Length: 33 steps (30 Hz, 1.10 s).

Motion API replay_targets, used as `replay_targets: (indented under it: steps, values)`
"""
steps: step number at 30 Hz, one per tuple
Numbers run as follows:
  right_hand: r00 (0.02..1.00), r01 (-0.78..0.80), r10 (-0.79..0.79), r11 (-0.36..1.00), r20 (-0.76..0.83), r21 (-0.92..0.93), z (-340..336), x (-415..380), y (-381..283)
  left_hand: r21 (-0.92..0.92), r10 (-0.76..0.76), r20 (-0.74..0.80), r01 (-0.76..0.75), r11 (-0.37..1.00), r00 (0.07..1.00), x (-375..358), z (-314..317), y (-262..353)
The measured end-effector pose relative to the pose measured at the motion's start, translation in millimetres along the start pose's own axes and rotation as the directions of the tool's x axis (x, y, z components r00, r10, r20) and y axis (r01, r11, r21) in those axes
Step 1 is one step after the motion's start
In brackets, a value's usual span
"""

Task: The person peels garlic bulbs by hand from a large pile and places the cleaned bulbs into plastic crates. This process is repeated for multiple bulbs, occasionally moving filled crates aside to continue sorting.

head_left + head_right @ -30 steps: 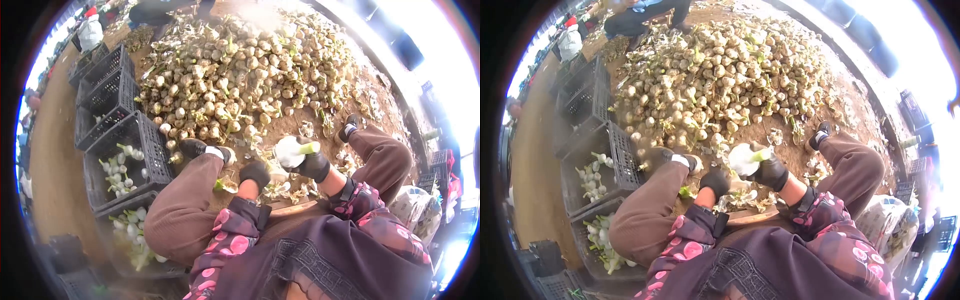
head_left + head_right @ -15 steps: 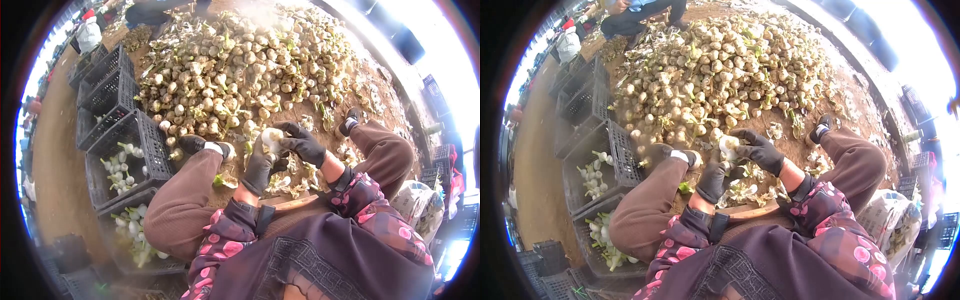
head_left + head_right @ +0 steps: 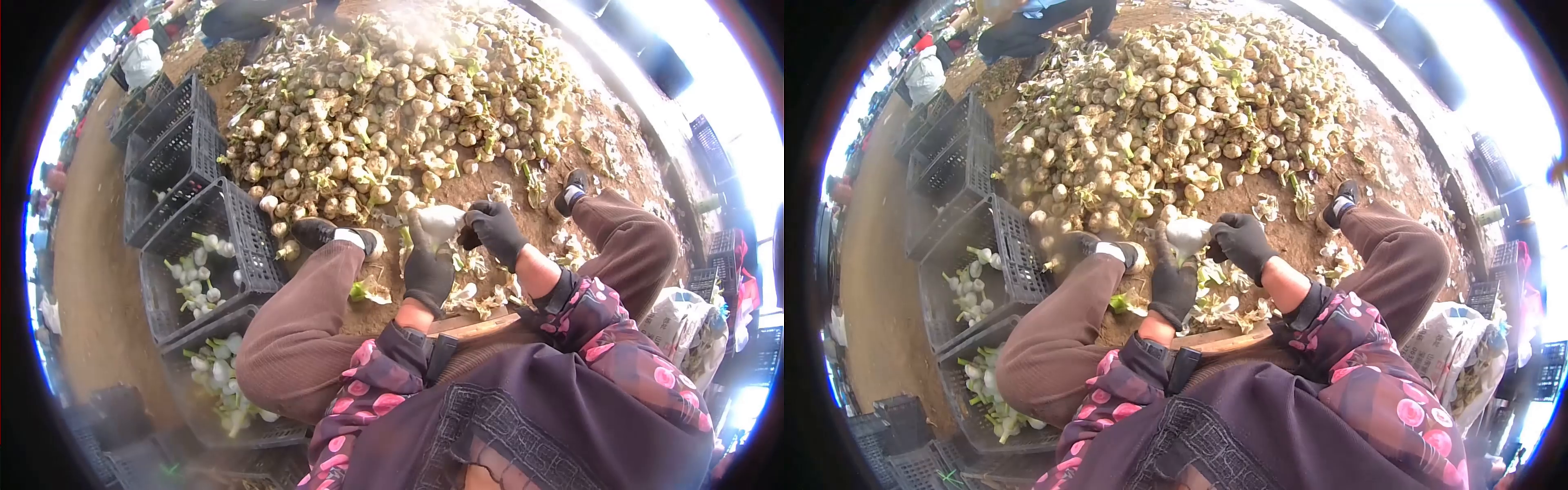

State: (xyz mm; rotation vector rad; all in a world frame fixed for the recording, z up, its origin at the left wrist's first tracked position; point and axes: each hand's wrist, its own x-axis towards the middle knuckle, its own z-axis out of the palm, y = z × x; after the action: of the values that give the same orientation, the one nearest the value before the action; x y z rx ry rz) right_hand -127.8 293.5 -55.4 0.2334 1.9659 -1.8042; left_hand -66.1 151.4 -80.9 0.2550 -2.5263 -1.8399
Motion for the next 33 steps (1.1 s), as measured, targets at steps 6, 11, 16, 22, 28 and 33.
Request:
replay_targets:
  steps: [6,11,16,22,28,33]
  values:
    - [0.978,0.112,-0.108,0.994,0.176,-0.014,-9,7,-2,-0.284,0.026,-0.007,-0.027,0.958,1.0,8,4,-11]
    - [0.944,0.184,-0.312,0.767,-0.106,-0.615,-38,37,38,-0.822,-0.104,0.336,0.345,0.452,0.936,2,-2,3]
    - [0.87,0.226,-0.49,0.503,-0.06,-0.834,-59,57,76,-0.88,-0.014,0.468,0.467,0.081,0.884,2,-6,-2]
    - [0.955,0.174,-0.274,0.822,-0.109,-0.542,-19,-7,-24,-0.871,-0.22,0.41,0.452,0.193,0.885,9,5,-25]
    - [0.947,0.292,-0.312,0.718,0.083,-0.632,-4,-1,-22,-0.633,0.006,0.198,0.123,0.765,0.98,4,-1,-13]
    - [0.914,0.254,-0.4,0.687,-0.062,-0.681,-22,26,-15,-0.875,-0.045,0.454,0.455,0.168,0.89,0,-3,-18]
